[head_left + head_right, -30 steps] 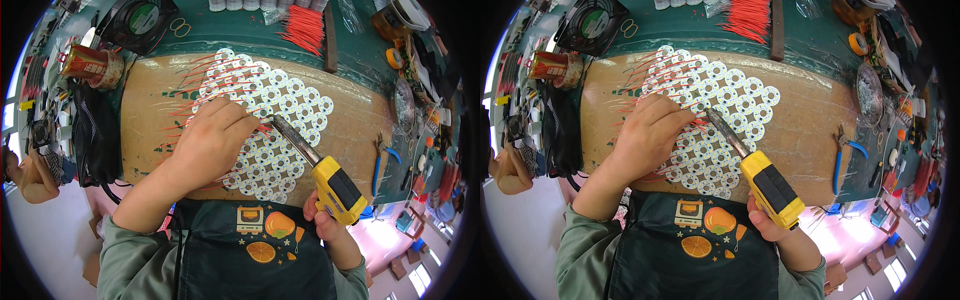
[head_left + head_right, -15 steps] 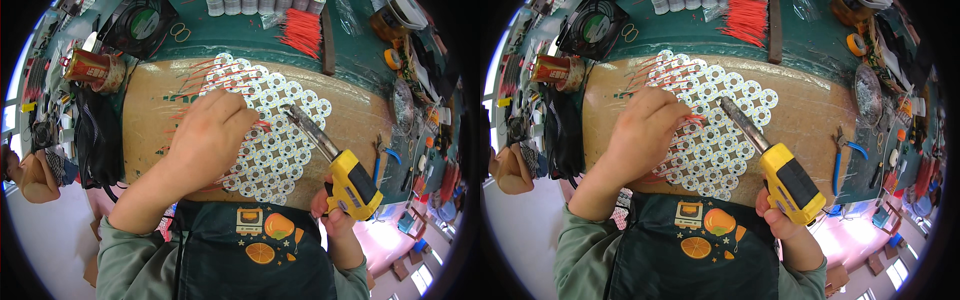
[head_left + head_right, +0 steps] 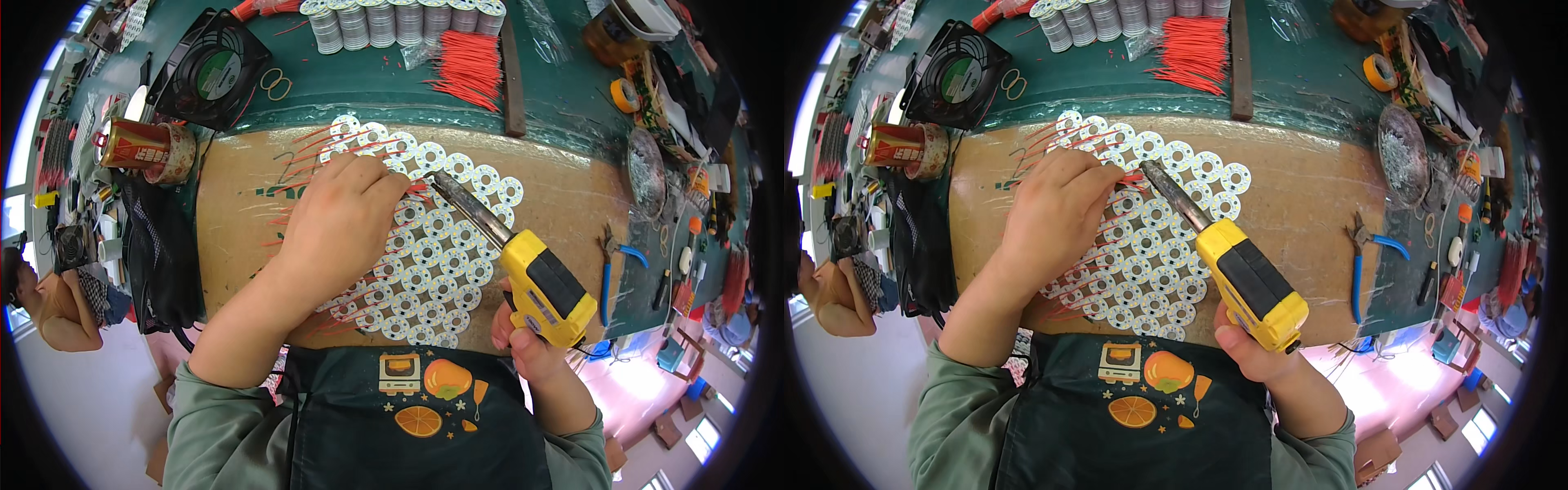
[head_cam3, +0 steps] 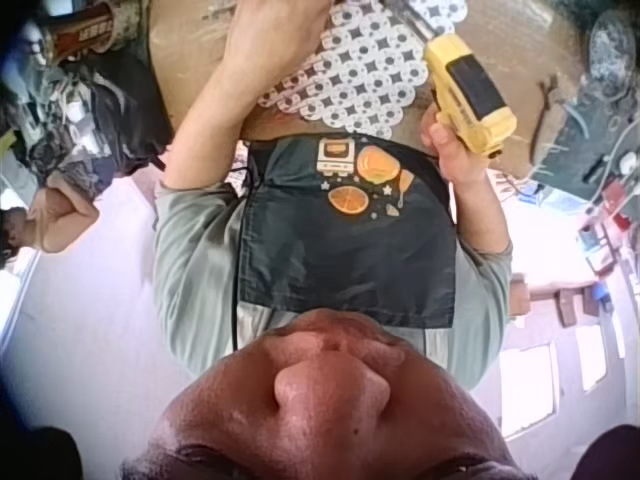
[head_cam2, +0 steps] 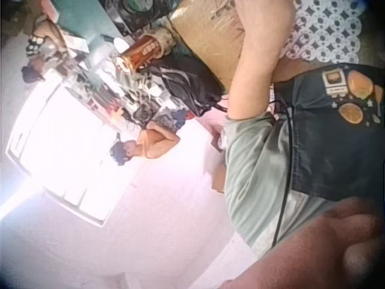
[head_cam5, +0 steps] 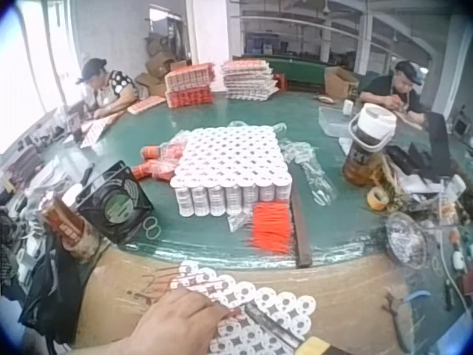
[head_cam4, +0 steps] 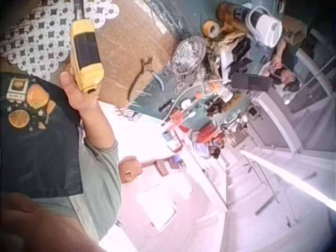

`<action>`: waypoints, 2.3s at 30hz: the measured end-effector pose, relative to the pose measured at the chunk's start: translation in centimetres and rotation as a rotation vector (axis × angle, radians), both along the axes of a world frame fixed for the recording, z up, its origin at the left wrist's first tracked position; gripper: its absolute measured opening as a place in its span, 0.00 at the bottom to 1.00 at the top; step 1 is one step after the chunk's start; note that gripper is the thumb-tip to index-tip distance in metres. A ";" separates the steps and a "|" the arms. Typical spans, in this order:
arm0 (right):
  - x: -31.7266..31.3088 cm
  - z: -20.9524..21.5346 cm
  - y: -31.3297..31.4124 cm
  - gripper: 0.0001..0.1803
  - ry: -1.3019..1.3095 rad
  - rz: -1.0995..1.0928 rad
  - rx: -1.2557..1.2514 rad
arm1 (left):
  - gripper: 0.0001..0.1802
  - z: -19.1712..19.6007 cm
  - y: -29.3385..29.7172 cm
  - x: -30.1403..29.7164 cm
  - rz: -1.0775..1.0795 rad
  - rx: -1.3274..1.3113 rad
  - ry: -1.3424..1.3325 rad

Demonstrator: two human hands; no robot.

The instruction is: The person connects individual circular LED PCB boards with red wires by stripping the wires with wire strippers and soldering the connections with a soldering iron and solder wire.

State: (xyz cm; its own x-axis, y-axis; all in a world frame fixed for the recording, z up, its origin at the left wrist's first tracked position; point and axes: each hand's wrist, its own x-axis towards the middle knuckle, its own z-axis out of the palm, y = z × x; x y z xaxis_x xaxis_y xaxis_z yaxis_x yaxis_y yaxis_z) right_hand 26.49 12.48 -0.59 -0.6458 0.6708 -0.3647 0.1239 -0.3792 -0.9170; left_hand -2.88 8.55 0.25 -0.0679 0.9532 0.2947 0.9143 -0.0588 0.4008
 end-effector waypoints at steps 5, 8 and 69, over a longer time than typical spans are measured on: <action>-0.5 0.4 0.3 0.39 0.005 -0.024 -0.053 | 0.11 0.2 -0.1 -0.1 0.002 -0.015 -0.003; -0.6 0.6 0.2 0.37 -0.005 -0.035 -0.071 | 0.11 0.3 -0.2 -0.1 0.011 -0.029 -0.005; 1.3 0.3 -0.6 0.41 -0.016 0.037 -0.156 | 0.12 0.5 -0.4 0.2 -0.034 -0.008 -0.065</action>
State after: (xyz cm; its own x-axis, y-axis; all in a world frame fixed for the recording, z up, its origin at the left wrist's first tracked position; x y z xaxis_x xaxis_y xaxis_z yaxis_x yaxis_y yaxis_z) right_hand 27.83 11.84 -0.33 -0.6624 0.5808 -0.4732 0.1546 -0.5120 -0.8450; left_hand -2.67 8.13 0.74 -0.0541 0.9576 0.2829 0.8839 -0.0859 0.4597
